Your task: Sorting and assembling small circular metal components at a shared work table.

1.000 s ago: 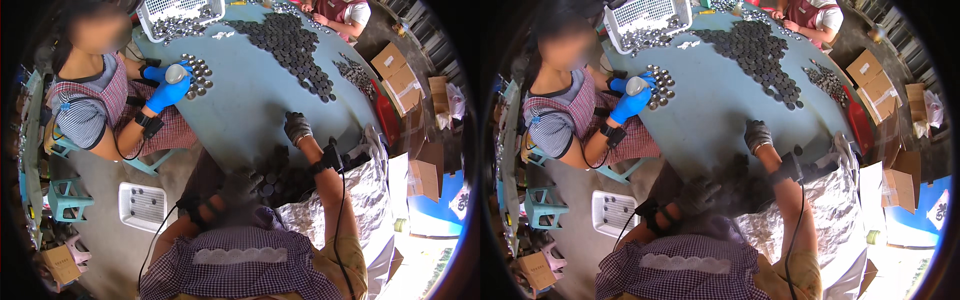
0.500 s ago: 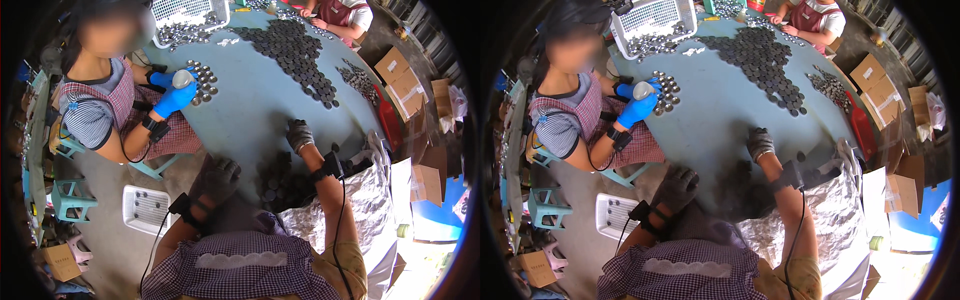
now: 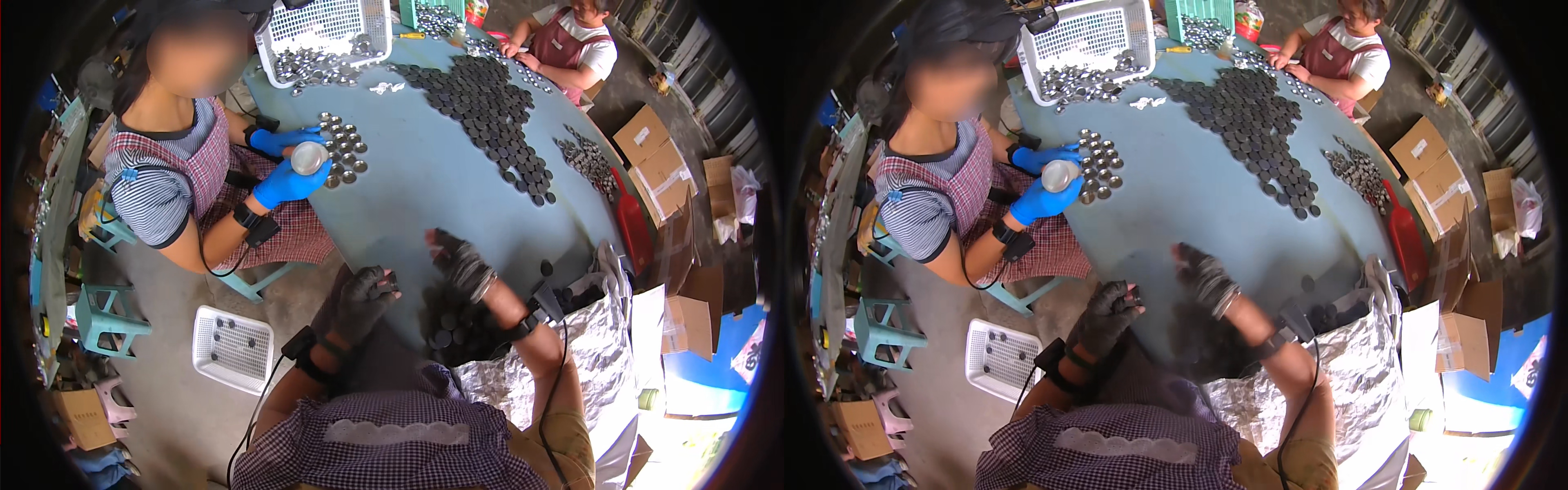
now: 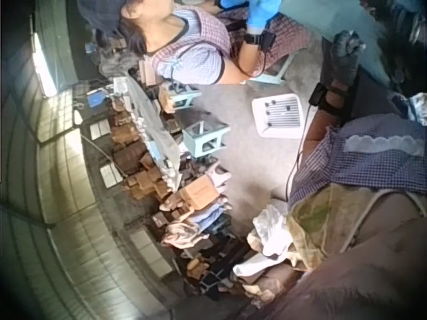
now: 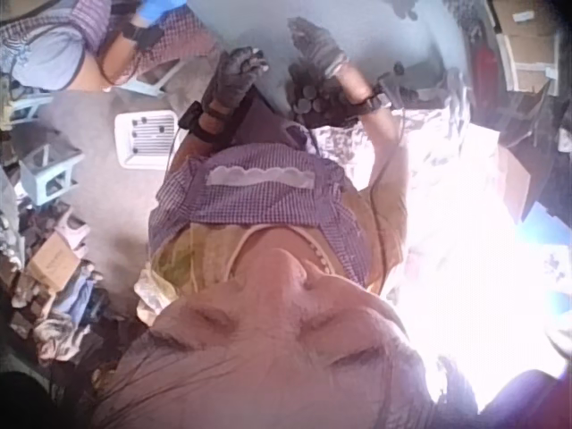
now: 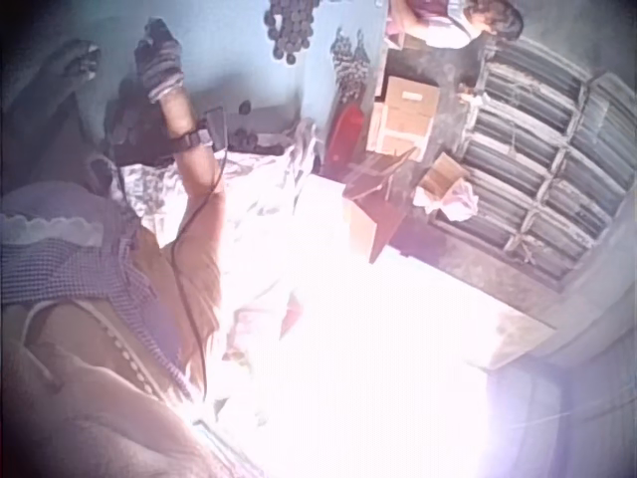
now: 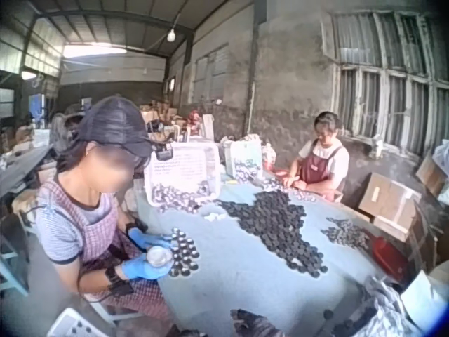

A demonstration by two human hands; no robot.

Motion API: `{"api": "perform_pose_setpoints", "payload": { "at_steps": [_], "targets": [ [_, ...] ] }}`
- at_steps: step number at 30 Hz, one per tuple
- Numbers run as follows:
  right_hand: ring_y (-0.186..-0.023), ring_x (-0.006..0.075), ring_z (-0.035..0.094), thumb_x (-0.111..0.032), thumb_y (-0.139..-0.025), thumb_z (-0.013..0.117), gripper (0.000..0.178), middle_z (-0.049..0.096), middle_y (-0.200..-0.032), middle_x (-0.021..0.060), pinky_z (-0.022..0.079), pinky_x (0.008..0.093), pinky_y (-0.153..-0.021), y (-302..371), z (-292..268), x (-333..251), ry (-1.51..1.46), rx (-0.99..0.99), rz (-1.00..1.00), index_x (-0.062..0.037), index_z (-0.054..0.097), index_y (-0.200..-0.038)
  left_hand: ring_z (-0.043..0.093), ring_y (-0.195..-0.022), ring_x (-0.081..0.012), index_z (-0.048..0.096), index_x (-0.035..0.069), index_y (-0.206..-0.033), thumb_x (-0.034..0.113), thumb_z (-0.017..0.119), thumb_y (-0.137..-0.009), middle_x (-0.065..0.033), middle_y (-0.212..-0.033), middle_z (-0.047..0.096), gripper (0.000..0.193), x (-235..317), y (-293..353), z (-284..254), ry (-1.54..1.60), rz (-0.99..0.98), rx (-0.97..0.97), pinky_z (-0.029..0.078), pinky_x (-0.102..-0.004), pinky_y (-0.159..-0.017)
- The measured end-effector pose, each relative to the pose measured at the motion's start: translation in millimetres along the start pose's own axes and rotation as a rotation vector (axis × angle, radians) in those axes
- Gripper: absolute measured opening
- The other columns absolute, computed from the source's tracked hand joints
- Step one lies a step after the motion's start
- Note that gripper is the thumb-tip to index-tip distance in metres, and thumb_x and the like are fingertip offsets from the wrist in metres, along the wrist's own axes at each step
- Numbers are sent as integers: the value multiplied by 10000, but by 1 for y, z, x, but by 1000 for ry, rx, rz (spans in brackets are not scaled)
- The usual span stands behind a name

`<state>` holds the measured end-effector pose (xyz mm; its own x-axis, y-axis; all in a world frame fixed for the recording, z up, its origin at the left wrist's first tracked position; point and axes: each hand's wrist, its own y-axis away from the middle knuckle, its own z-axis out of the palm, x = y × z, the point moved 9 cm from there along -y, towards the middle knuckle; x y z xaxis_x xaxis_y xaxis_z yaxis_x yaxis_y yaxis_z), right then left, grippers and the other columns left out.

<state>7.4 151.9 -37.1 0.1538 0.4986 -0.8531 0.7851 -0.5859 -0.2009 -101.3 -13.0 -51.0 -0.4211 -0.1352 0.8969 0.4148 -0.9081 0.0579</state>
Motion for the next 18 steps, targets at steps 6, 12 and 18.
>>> {"api": "perform_pose_setpoints", "payload": {
  "at_steps": [6, 12, 18],
  "targets": [
    [-976, 222, 632, -56, -834, 583, 440, 645, -1057, 131, 499, 308, -821, 1, 42, -53, -90, -158, 44, -47, 493, -1264, 566, -927, -134, 590, -12, -1041, -29, 710, -721, -48, -970, 605, 343, 18, -2, -9, -226, 164, 37, 480, -282, -826],
    [-782, 158, 633, -42, -822, 598, 456, 640, -958, 89, 502, 296, -702, -4, 47, -28, -106, -347, 298, -47, 482, -1263, 555, -868, -97, 534, 16, -1080, -122, 632, -747, -37, -928, 582, 374, 16, -12, -17, -331, 194, 17, 497, -247, -726],
    [-746, 120, 613, -60, -832, 590, 279, 625, -876, 61, 498, 280, -683, -21, 66, -5, -384, -261, 319, -28, 564, -1108, 578, -889, -129, 545, 21, -1042, -95, 673, -717, -48, -941, 601, 368, 19, -31, -28, -518, 356, 93, 507, -271, -746]
  ]
}}
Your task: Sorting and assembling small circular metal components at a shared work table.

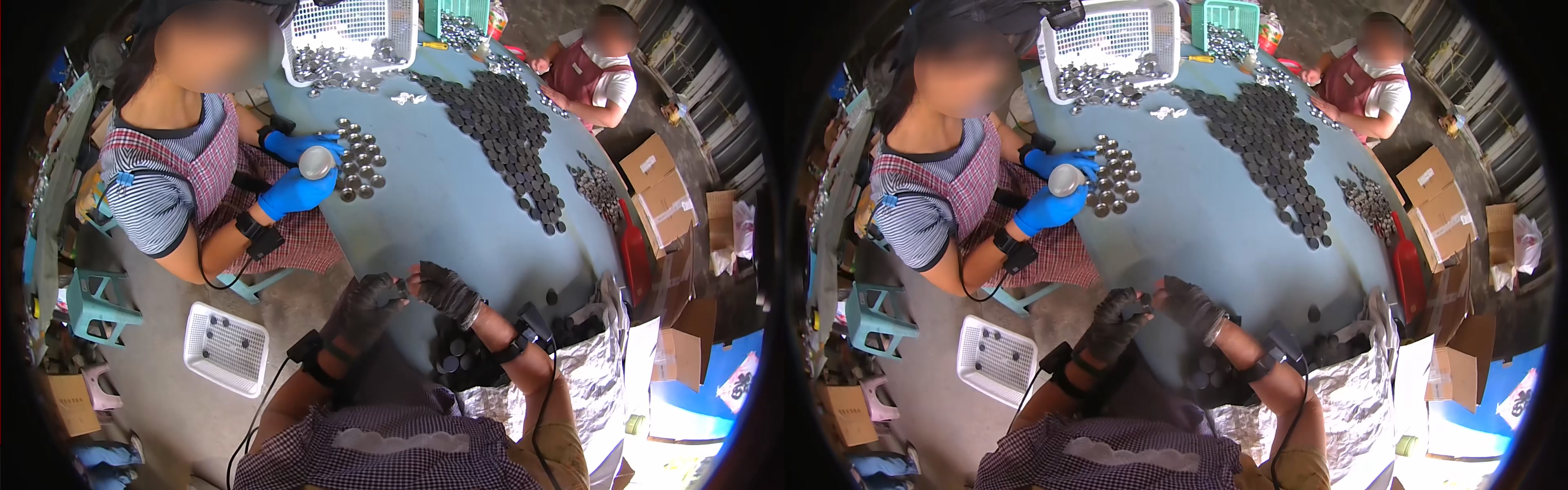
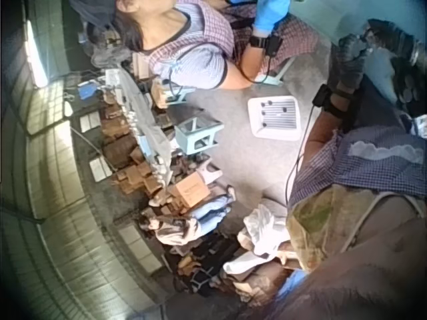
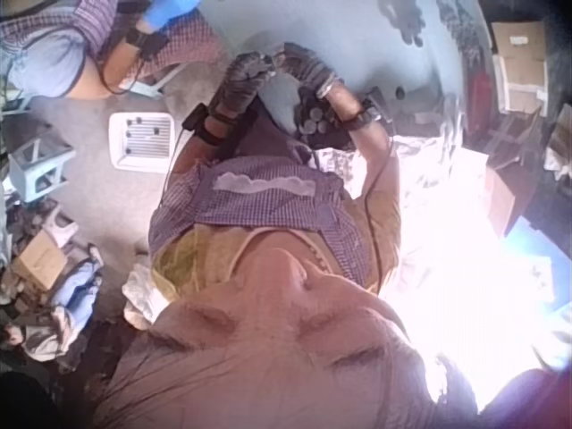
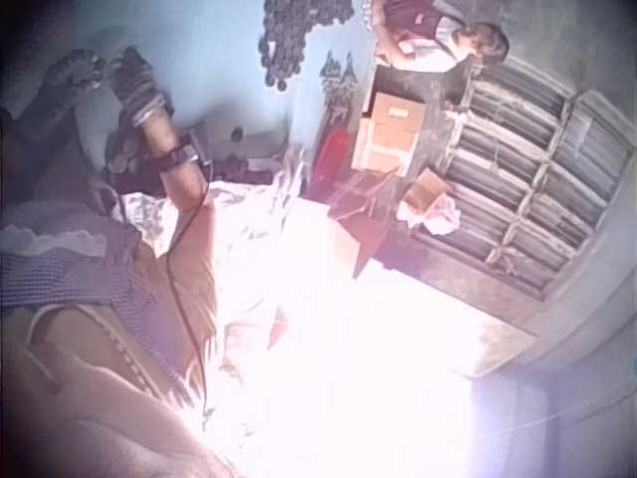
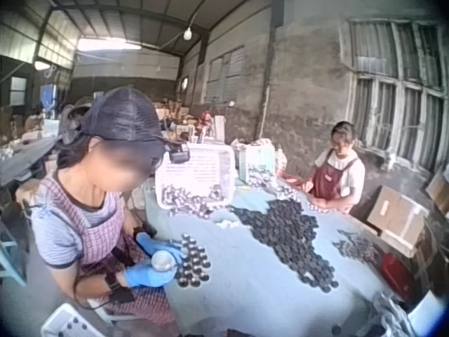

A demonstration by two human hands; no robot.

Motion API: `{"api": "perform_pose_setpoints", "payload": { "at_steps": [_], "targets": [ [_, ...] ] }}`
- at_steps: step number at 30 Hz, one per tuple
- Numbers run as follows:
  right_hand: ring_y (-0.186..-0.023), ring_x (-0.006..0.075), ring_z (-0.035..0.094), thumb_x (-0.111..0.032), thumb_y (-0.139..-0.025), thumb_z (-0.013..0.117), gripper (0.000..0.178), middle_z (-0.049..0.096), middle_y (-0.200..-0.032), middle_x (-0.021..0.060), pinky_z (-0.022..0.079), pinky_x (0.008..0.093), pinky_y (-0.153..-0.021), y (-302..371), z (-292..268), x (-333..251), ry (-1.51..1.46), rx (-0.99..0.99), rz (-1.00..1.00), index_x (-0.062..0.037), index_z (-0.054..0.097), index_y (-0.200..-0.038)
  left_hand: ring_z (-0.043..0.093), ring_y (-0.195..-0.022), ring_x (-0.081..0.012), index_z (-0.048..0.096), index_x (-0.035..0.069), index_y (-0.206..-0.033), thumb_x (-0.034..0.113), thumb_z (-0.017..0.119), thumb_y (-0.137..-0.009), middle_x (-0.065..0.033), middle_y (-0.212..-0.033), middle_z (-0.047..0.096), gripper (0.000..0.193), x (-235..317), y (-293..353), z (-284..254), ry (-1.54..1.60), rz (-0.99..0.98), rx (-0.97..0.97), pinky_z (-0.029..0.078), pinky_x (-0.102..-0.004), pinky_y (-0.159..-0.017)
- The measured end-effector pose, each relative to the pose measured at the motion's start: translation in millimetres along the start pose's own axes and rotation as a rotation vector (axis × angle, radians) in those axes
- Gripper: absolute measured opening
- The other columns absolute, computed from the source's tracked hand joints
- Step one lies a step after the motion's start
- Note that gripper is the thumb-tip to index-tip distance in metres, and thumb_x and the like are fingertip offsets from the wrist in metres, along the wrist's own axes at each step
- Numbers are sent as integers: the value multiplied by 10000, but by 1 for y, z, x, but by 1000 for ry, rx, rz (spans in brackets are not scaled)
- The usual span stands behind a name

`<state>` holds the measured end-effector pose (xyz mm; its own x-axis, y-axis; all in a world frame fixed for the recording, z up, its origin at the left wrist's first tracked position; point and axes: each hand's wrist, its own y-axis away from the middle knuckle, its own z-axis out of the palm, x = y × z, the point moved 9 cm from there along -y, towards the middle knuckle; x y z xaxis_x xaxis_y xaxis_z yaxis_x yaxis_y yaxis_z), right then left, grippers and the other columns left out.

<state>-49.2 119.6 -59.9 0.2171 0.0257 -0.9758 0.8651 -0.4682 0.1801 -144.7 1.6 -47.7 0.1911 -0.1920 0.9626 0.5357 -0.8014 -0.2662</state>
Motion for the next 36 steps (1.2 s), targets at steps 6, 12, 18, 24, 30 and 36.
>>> {"api": "perform_pose_setpoints", "payload": {
  "at_steps": [6, 12, 18, 24, 30, 36],
  "targets": [
    [-724, 88, 545, -63, -816, 606, 152, 592, -794, 27, 472, 242, -667, -55, 18, -23, 223, -10, 93, -37, 594, -965, 611, -922, -220, 561, 11, -1074, -10, 713, -717, -86, -970, 625, 389, -11, -28, -15, -264, 85, 77, 503, -327, -811],
    [-719, 192, 586, -82, -754, 679, 170, 612, -777, 77, 484, 310, -642, -171, -37, -17, 452, 297, -311, -39, 587, -890, 601, -856, -329, 573, 38, -1042, 99, 707, -718, -133, -937, 610, 355, -4, -34, -10, -637, 466, 169, 505, -421, -766],
    [-775, 273, 615, -117, -759, 665, 153, 633, -842, 113, 498, 349, -706, -233, -29, -52, 998, 309, -278, -53, 626, -892, 575, -944, -339, 623, 55, -962, 108, 662, -763, -140, -957, 604, 210, -12, -36, -9, -602, 333, 111, 483, -437, -830],
    [-888, 338, 594, -223, -732, 688, 169, 637, -909, 123, 486, 421, -793, -212, -44, -25, 1164, 161, -86, -96, 670, -842, 600, -823, -338, 598, 49, -943, 74, 623, -762, -141, -882, 604, 185, 1, -36, -10, -639, 524, 168, 506, -437, -753],
    [-887, 292, 635, -153, -832, 538, 200, 659, -954, 146, 506, 389, -790, -116, -271, 41, 846, 728, 233, -56, 635, -978, 564, -764, -320, 610, 50, -928, 60, 614, -702, -121, -845, 589, 226, 8, -51, 5, -591, 504, 119, 481, -418, -694],
    [-844, 211, 536, -222, -893, 542, 173, 555, -875, 109, 454, 361, -703, 9, -317, 98, 300, 1133, 129, -60, 561, -950, 564, -891, -307, 613, 82, -1001, 116, 676, -689, -108, -948, 601, 320, 10, -38, 31, -651, 352, -121, 473, -417, -796]
  ]
}}
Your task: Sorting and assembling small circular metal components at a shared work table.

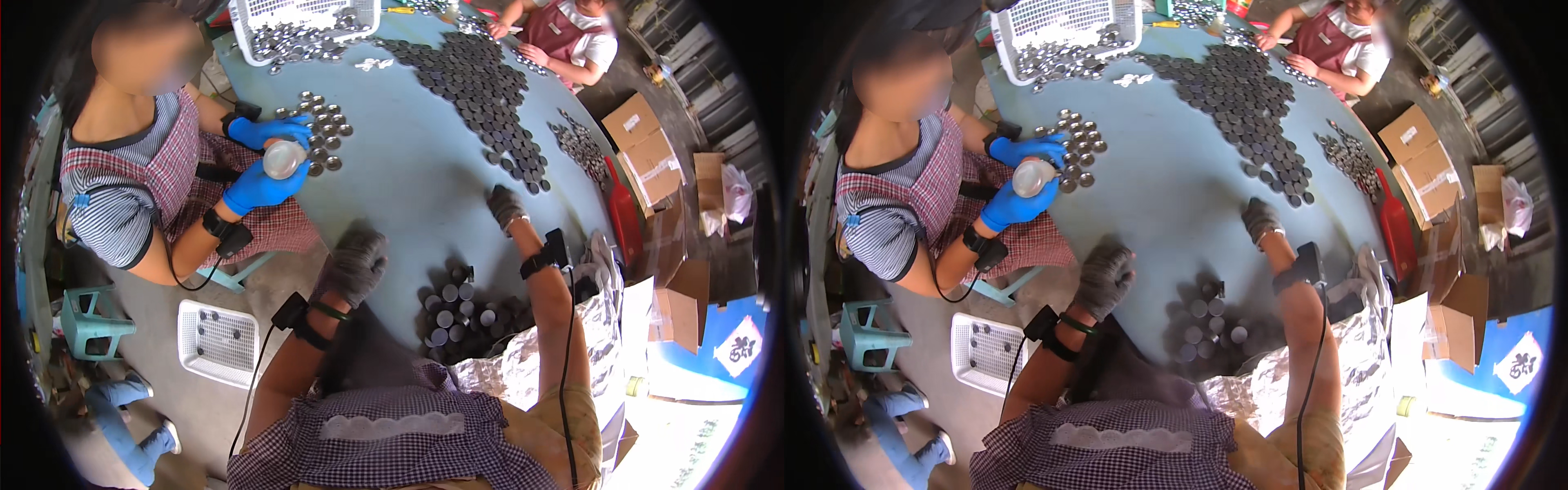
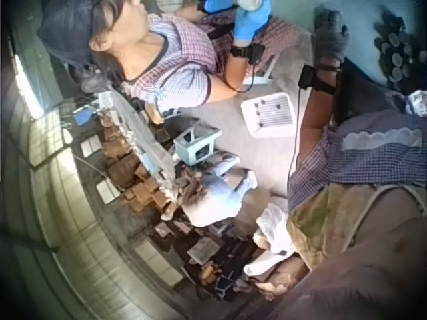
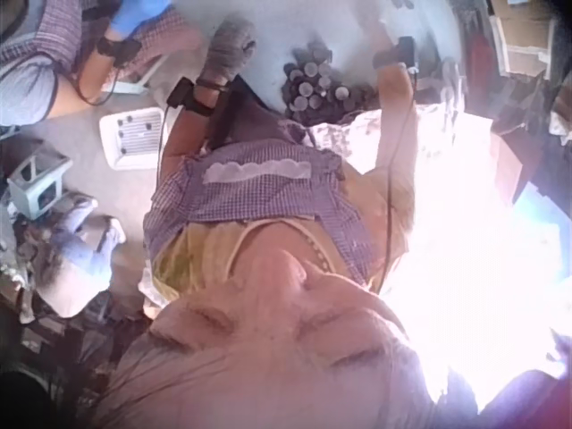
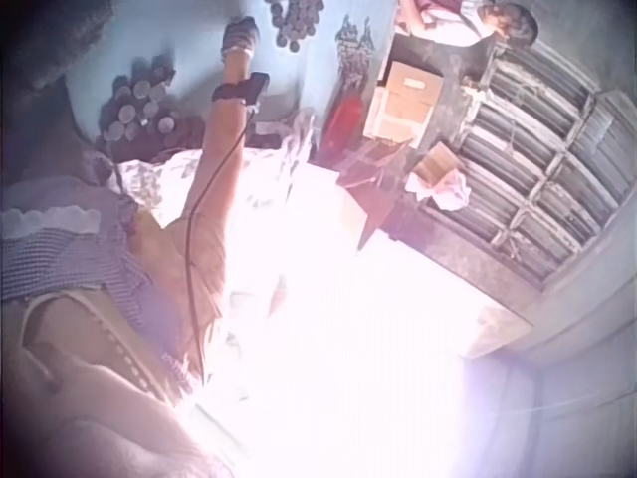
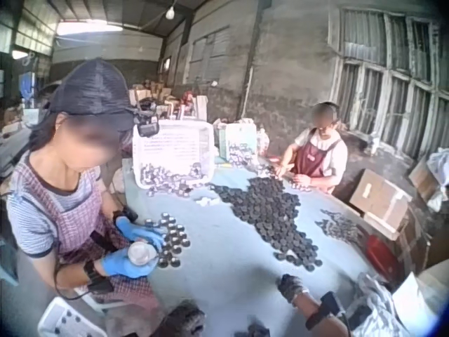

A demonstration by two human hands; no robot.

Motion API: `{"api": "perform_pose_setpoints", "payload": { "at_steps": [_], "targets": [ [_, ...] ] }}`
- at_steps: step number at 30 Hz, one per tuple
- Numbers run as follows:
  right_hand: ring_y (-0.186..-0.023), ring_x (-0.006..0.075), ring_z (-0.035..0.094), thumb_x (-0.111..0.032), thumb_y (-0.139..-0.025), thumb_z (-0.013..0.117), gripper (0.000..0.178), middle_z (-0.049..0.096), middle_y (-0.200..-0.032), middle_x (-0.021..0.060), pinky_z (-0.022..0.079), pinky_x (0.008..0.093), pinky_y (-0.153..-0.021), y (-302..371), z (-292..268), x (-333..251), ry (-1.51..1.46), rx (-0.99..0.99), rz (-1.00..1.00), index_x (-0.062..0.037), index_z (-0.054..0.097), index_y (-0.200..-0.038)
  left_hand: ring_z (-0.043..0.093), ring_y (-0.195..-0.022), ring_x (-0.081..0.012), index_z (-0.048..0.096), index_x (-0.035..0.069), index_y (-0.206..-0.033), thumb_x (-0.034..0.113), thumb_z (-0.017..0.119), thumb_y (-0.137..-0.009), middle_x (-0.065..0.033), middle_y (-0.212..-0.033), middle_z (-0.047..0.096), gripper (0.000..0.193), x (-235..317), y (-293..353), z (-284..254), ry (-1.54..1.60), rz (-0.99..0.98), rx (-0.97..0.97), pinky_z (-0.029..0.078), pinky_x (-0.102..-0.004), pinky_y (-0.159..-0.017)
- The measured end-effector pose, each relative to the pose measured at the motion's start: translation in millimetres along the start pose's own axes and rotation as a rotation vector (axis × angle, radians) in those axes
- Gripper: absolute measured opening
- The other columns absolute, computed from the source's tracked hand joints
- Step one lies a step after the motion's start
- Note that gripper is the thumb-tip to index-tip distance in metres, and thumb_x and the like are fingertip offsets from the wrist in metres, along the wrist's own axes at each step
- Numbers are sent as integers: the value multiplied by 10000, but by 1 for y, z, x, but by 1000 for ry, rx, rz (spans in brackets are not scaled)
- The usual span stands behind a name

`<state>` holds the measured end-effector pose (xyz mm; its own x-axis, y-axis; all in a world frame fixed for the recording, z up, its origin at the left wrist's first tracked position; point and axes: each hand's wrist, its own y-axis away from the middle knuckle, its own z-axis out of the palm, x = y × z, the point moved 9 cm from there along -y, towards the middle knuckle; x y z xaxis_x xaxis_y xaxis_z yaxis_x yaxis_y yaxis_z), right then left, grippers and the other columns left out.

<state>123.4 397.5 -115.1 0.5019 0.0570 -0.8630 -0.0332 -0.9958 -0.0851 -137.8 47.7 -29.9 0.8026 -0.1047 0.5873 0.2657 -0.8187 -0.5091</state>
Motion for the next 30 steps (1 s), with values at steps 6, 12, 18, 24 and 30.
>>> {"api": "perform_pose_setpoints", "payload": {
  "at_steps": [6, 12, 18, 24, 30],
  "targets": [
    [-643, 123, 428, -125, -901, 581, 150, 390, -687, 6, 407, 304, -577, 46, 49, 73, -1518, 44, 1069, -84, 469, -810, 571, -943, -285, 609, 110, -1065, 184, 730, -666, -98, -1021, 606, 423, 78, 18, 57, 262, 146, -302, 481, -397, -839],
    [-669, 125, 439, -159, -923, 551, 143, 408, -697, 13, 406, 310, -585, 42, 46, 73, -1382, -52, 935, -81, 487, -821, 583, -924, -307, 617, 95, -1094, 202, 713, -680, -118, -1070, 595, 439, 95, 17, 107, 223, 48, -515, 482, -399, -847],
    [-685, 133, 440, -157, -922, 552, 130, 433, -707, 16, 400, 309, -611, 38, 57, 79, -1342, -119, 894, -85, 496, -830, 605, -885, -306, 604, 106, -1081, 139, 695, -688, -118, -982, 617, 404, 72, 23, 91, 222, 55, -230, 503, -413, -790],
    [-703, 141, 463, -167, -920, 549, 111, 478, -734, 20, 401, 315, -621, -4, 22, 109, -649, -250, 411, -87, 512, -853, 588, -845, -320, 584, 66, -963, 49, 692, -668, -117, -907, 601, 315, 39, 7, 32, 135, -7, -16, 490, -430, -767],
    [-680, 166, 480, -153, -920, 509, 89, 485, -727, 17, 400, 330, -607, 3, 32, 83, -458, -314, 230, -84, 546, -879, 564, -946, -306, 589, 60, -967, 77, 675, -679, -123, -989, 586, 301, 38, 14, 6, -124, 7, -133, 478, -412, -828]
  ]
}}
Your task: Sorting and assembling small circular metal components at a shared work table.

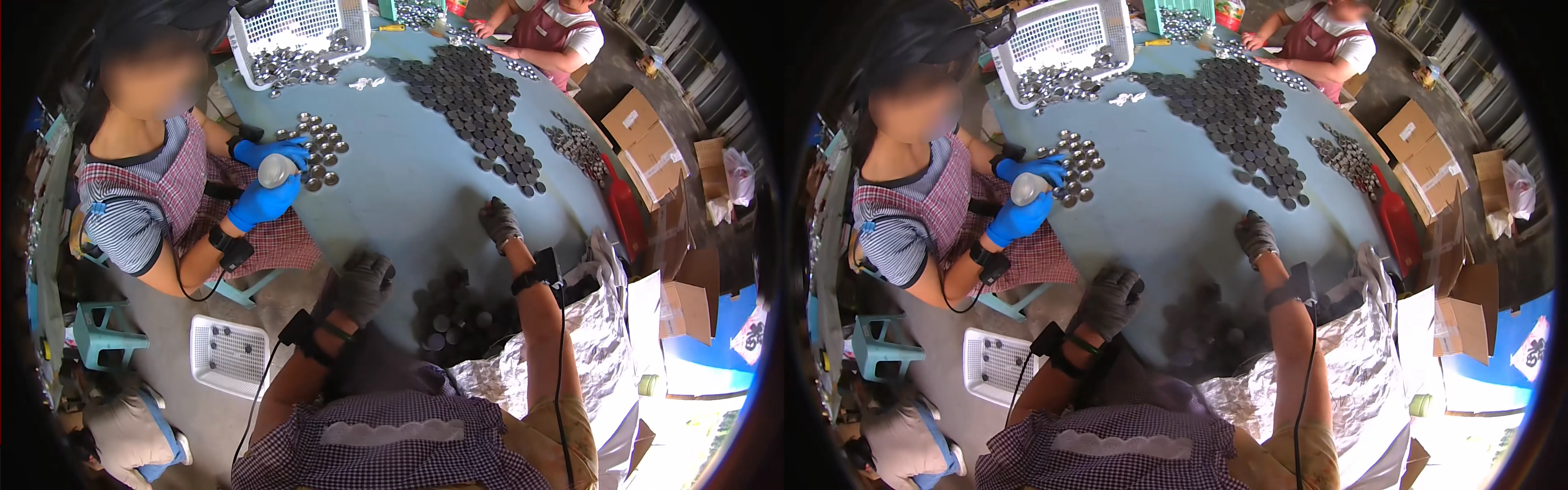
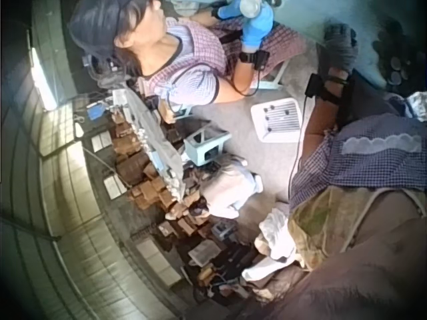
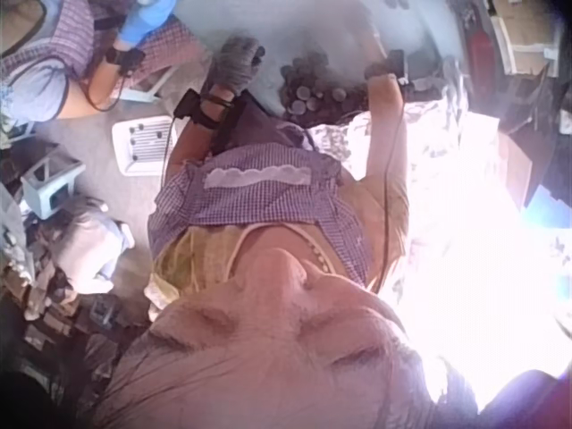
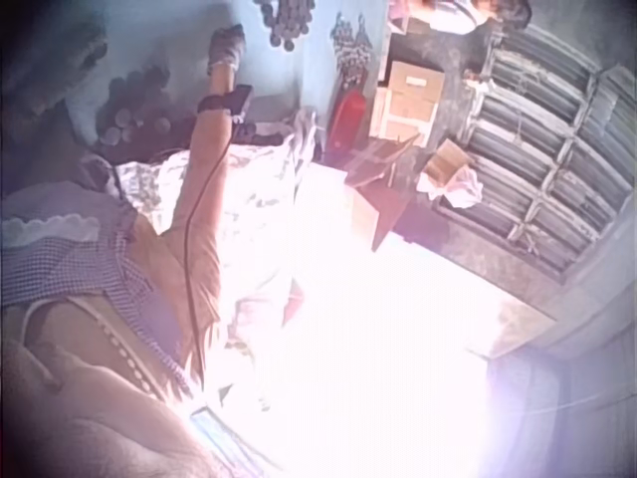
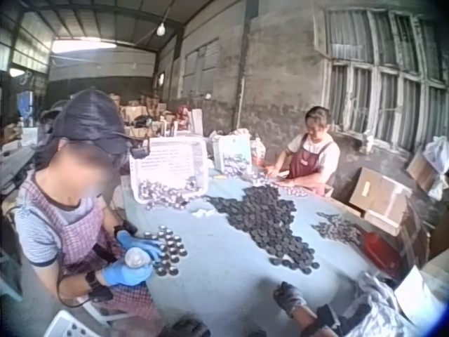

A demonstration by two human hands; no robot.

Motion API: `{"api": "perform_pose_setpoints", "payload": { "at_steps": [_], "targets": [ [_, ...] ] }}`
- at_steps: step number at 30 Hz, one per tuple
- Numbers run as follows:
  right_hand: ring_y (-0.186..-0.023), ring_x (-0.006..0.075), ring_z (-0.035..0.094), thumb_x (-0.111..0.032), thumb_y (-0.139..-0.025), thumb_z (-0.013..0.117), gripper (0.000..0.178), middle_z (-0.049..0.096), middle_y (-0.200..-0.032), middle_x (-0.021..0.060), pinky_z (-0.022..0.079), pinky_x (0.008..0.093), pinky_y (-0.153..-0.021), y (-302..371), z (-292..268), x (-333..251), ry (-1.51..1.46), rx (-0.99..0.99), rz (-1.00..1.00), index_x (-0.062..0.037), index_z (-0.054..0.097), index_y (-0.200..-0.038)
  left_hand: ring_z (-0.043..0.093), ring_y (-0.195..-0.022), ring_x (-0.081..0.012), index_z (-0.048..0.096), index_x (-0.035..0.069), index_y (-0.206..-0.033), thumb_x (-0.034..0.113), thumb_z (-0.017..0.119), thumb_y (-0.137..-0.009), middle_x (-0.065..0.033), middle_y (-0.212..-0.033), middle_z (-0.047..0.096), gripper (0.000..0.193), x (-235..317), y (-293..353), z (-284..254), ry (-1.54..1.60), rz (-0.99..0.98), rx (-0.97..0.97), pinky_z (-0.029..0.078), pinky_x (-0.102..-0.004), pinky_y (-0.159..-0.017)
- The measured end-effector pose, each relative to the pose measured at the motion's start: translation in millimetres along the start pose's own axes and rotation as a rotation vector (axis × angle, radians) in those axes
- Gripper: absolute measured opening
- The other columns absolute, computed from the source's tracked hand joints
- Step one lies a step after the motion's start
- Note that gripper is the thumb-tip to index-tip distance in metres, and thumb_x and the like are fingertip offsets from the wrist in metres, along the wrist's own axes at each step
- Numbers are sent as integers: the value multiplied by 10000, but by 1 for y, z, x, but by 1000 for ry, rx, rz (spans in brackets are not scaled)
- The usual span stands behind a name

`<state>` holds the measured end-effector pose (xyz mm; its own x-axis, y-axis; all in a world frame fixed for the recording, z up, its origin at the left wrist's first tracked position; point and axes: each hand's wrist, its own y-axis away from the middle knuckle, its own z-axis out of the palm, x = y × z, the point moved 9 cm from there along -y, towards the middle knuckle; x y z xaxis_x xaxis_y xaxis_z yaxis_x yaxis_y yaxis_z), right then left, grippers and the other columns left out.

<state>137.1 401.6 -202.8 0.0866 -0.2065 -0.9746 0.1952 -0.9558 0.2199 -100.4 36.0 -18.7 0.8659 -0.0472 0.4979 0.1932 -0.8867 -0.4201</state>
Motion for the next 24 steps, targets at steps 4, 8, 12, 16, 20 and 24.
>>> {"api": "perform_pose_setpoints", "payload": {
  "at_steps": [4, 8, 12, 16, 20, 24],
  "targets": [
    [-618, 161, 467, -153, -921, 487, 129, 474, -701, 10, 409, 316, -575, 41, 51, 5, -882, 140, 450, -60, 568, -885, 531, -1001, -302, 565, 38, -1029, 123, 683, -673, -130, -1021, 562, 385, -26, 13, 19, 41, -152, -117, 449, -422, -894],
    [-674, 117, 473, -110, -908, 542, 97, 487, -734, 11, 430, 245, -593, 77, 59, -58, 398, -272, -376, -32, 564, -963, 563, -962, -209, 537, 9, -1105, 61, 712, -696, -100, -1007, 555, 448, -26, 8, 29, 605, -278, -107, 495, -328, -838],
    [-838, 145, 572, -124, -922, 541, 187, 603, -958, 69, 500, 255, -700, 198, 181, -80, -88, -702, -102, 0, 558, -1061, 553, -931, -146, 552, 0, -1078, 20, 722, -702, -70, -994, 538, 413, -40, 32, 30, 1187, -474, 35, 496, -263, -797],
    [-826, 119, 591, -115, -904, 536, 417, 613, -1086, 55, 512, 262, -681, 252, 213, -94, 178, -848, 35, 3, 435, -1292, 517, -940, -142, 572, 0, -1053, -16, 724, -684, -41, -1007, 533, 400, -34, 21, -3, 1056, -411, 109, 456, -289, -851],
    [-671, 130, 601, -109, -902, 521, 458, 623, -1039, 98, 501, 253, -586, 263, 218, -105, 129, -878, 67, -16, 401, -1335, 460, -978, -147, 569, 9, -1085, -28, 732, -668, -39, -1074, 519, 449, -43, 23, -6, 900, -298, 185, 404, -294, -907],
    [-668, 146, 605, -134, -915, 496, 452, 633, -849, 94, 511, 268, -619, 262, 215, -98, 333, -931, 247, 3, 389, -1333, 554, -1014, -200, 597, 1, -1026, 8, 747, -658, -84, -1061, 565, 398, -48, 19, -10, 890, -324, 221, 456, -320, -882]
  ]
}}
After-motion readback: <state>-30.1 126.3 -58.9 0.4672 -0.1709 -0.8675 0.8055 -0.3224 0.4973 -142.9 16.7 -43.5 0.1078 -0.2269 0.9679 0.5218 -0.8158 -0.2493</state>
